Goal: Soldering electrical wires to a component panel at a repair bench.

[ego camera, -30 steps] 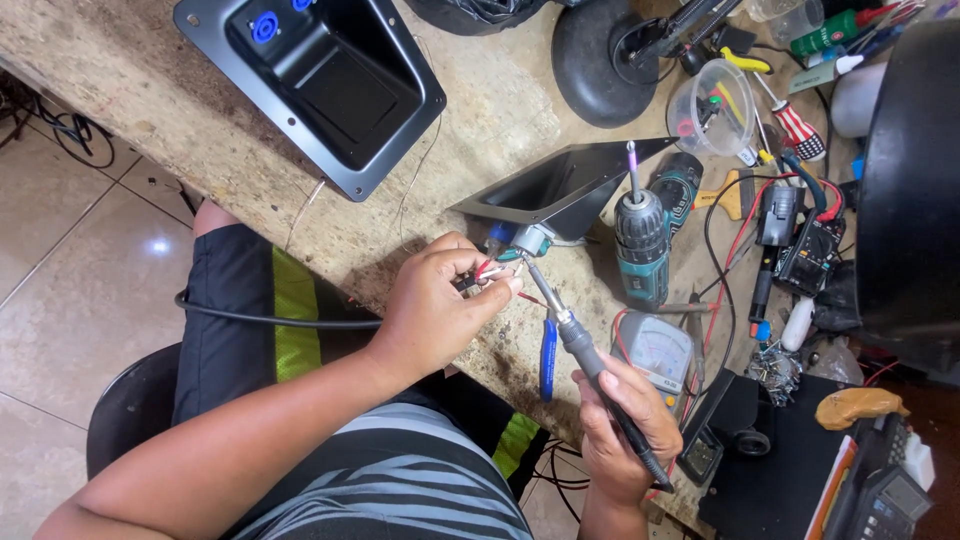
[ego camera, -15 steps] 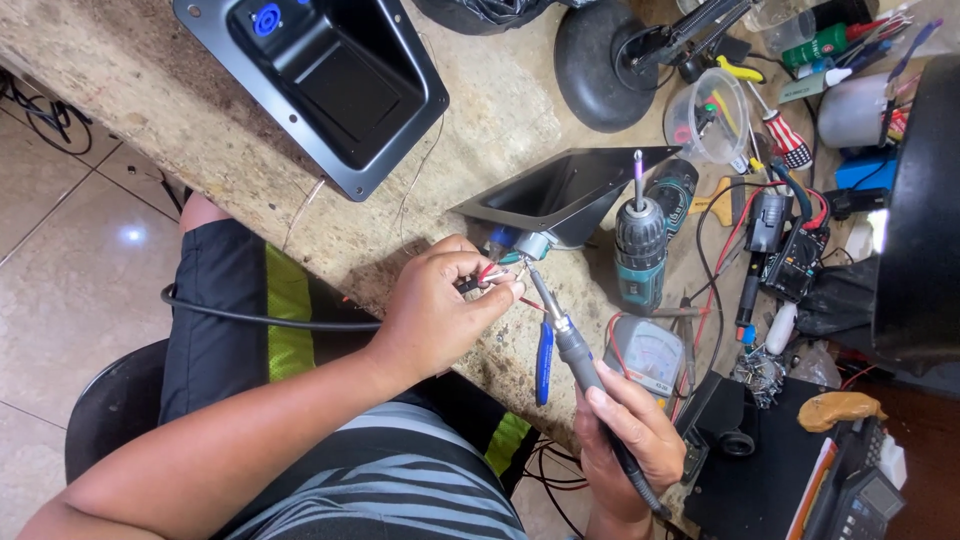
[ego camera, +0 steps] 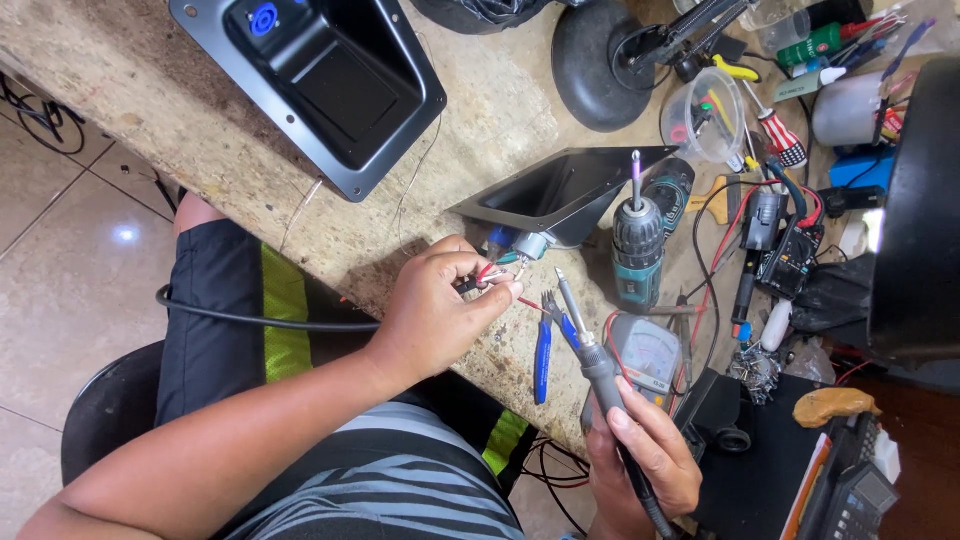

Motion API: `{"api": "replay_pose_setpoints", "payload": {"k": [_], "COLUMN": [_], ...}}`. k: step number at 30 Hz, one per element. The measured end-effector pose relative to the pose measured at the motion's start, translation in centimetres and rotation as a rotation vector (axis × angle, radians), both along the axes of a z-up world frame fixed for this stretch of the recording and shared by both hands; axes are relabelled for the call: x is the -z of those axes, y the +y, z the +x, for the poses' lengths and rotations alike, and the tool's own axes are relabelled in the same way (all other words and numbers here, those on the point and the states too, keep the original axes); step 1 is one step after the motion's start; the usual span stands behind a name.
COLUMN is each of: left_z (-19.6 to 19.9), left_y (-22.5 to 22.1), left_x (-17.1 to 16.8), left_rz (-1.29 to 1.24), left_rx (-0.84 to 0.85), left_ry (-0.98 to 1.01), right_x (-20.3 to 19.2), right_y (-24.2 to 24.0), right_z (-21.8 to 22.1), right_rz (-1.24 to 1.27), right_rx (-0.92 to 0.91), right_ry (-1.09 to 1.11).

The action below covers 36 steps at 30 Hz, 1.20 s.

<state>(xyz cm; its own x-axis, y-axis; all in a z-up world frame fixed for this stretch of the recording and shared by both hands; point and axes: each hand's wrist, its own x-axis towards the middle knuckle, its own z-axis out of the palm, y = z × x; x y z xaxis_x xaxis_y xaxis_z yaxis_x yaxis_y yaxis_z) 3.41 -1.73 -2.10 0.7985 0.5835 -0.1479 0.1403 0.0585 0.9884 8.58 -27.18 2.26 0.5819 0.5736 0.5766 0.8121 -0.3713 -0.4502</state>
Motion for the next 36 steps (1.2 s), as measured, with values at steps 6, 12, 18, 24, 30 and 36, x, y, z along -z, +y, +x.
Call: {"api": "replay_pose_setpoints", "payload": {"k": [6, 12, 18, 24, 30, 36], "left_z": [-0.1, -0.1, -0.1, -0.2, -0.2, -0.2], "left_y": [0.0, 0.0, -0.1, 0.1, 0.0, 0.1], "left_x": [0.1, 0.4, 0.3, 0.0, 0.3, 0.1], "left_rz": [0.011, 0.065, 0.07, 0.085, 0.105, 0.102], "left_rx": [0.016, 0.006, 0.002, 0.027, 0.023, 0.033], "left_ry": [0.018, -0.01, 0.002, 0.016, -0.002, 0.025], "right_x": [-0.3, -0.1, -0.4, -0.2, -0.2, 0.3], "right_y": [0.2, -0.6, -0.3, -0.6, -0.6, -1.2], "right_z": [-0.7, -0.7, -0.9, -0.8, -0.9, -0.8], "right_rz": [-0.014, -0.021, 0.018, 0.031, 0.043, 0.044], "right_rx": [0.023, 0.04, 0.024, 0.028, 0.023, 0.019], "right_ry": [0.021, 0.024, 0.054, 0.047, 0.056, 0.078]}}
